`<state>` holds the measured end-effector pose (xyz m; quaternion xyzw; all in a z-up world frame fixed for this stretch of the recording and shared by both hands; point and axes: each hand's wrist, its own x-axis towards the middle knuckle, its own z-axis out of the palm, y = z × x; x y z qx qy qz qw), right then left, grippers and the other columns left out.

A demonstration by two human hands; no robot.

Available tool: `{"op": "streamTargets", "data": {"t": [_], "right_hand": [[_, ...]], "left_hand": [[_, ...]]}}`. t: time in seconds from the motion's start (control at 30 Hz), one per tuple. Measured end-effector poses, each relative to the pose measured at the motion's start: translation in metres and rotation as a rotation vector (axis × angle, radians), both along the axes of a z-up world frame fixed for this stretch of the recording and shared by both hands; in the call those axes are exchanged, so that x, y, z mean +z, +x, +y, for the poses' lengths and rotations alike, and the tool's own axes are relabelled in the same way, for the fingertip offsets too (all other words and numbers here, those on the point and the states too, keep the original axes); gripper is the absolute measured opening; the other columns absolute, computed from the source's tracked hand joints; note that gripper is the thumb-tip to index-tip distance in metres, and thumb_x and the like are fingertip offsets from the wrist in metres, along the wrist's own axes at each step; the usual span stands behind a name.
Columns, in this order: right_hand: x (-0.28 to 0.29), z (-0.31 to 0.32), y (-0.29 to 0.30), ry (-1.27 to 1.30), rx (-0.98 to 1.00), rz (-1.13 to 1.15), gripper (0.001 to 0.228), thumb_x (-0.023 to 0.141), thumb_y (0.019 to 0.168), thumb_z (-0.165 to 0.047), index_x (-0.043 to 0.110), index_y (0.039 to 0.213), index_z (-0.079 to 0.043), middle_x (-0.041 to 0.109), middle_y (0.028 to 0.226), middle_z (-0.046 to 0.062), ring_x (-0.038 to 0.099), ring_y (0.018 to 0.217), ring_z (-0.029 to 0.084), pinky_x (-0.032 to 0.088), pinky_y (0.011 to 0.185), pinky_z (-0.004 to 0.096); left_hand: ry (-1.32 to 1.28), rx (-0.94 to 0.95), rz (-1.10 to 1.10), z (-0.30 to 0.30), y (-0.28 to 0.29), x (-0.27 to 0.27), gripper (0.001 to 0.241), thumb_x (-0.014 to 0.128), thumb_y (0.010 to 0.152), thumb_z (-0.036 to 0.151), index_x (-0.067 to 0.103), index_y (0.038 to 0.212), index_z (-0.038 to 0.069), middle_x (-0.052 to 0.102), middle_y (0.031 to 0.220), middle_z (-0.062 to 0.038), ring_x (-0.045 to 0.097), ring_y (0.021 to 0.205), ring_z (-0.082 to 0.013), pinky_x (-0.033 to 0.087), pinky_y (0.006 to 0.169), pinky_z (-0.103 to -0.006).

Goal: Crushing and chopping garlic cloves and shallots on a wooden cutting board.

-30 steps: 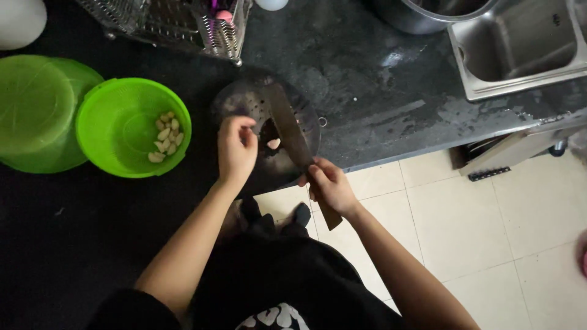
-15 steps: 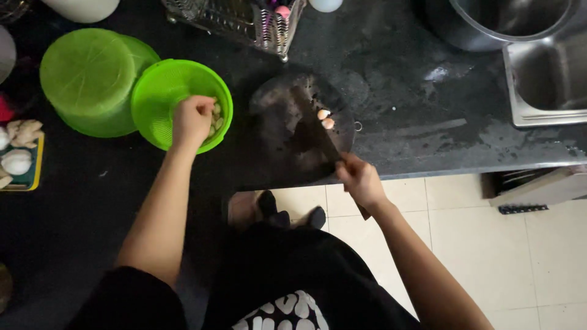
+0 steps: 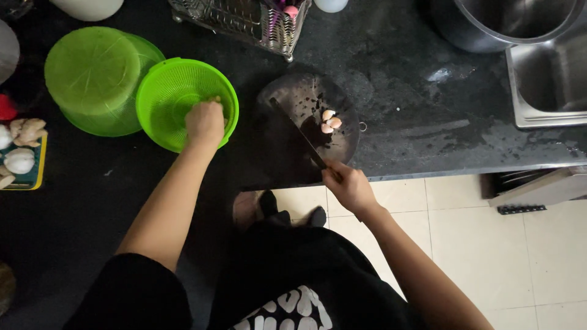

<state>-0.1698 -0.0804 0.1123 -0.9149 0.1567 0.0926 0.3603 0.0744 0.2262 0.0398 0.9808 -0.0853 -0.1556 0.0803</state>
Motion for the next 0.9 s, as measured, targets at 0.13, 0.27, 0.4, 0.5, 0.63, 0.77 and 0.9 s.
{"op": "streamTargets", "data": {"t": [0.13, 0.27, 0.4, 0.5, 0.63, 0.77, 0.9], "right_hand": [[-0.002, -0.001, 0.0, -0.019, -0.002, 0.019, 0.038, 0.074, 0.089, -0.041, 0.077, 0.124, -0.029, 0.079, 0.088, 0.019, 0.074, 0.093, 0.044, 0.057, 0.082, 0.057], [0.002, -0.002, -0.001, 0.015, -0.023, 0.008, 0.039, 0.074, 0.089, -0.039, 0.076, 0.125, -0.027, 0.078, 0.09, 0.02, 0.073, 0.094, 0.046, 0.056, 0.081, 0.059], [-0.003, -0.004, -0.004, 0.03, -0.051, 0.025, 0.041, 0.073, 0.088, -0.045, 0.075, 0.125, -0.029, 0.078, 0.091, 0.02, 0.073, 0.095, 0.045, 0.056, 0.084, 0.059], [-0.009, -0.007, -0.006, 0.015, -0.047, 0.016, 0.041, 0.074, 0.088, -0.043, 0.075, 0.126, -0.027, 0.079, 0.09, 0.021, 0.074, 0.095, 0.045, 0.056, 0.084, 0.058], [0.001, -0.003, -0.005, 0.008, -0.068, -0.009, 0.037, 0.073, 0.089, -0.04, 0.076, 0.122, -0.022, 0.078, 0.088, 0.021, 0.073, 0.093, 0.046, 0.056, 0.081, 0.06], [-0.017, -0.018, -0.007, -0.003, -0.112, -0.058, 0.038, 0.073, 0.089, -0.039, 0.075, 0.124, -0.025, 0.078, 0.091, 0.017, 0.073, 0.095, 0.043, 0.056, 0.08, 0.06], [-0.014, -0.023, -0.01, 0.001, -0.105, -0.128, 0.042, 0.075, 0.085, -0.031, 0.074, 0.126, -0.024, 0.078, 0.096, 0.015, 0.073, 0.095, 0.043, 0.057, 0.079, 0.06]], "left_hand": [[0.015, 0.015, 0.047, -0.005, 0.012, -0.009, 0.028, 0.067, 0.096, 0.012, 0.076, 0.113, -0.009, 0.075, 0.107, -0.03, 0.072, 0.108, -0.0483, 0.059, 0.09, -0.0638], [-0.017, 0.01, 0.08, -0.01, 0.0, 0.012, 0.038, 0.065, 0.099, 0.008, 0.064, 0.127, -0.017, 0.071, 0.12, -0.032, 0.068, 0.116, -0.0509, 0.055, 0.095, -0.0669], [0.012, -0.04, 0.094, -0.008, -0.005, 0.013, 0.028, 0.069, 0.095, 0.003, 0.072, 0.119, -0.011, 0.073, 0.116, -0.029, 0.07, 0.114, -0.0501, 0.057, 0.092, -0.0671], [-0.026, 0.0, 0.101, -0.001, 0.002, 0.0, 0.026, 0.072, 0.093, 0.01, 0.078, 0.115, -0.003, 0.074, 0.114, -0.025, 0.071, 0.111, -0.0479, 0.057, 0.09, -0.0681], [-0.01, -0.007, 0.052, 0.002, -0.007, 0.02, 0.021, 0.075, 0.091, 0.012, 0.08, 0.104, -0.004, 0.074, 0.105, -0.027, 0.073, 0.104, -0.047, 0.059, 0.088, -0.0651], [-0.32, 0.036, -0.199, -0.036, -0.036, 0.052, 0.011, 0.075, 0.09, 0.011, 0.08, 0.099, 0.008, 0.07, 0.097, -0.022, 0.071, 0.099, -0.0448, 0.059, 0.087, -0.0575], [-0.805, -0.029, -0.065, -0.105, -0.086, 0.04, 0.019, 0.072, 0.085, 0.019, 0.083, 0.1, 0.023, 0.077, 0.098, -0.009, 0.071, 0.105, -0.0348, 0.059, 0.091, -0.0465]]}}
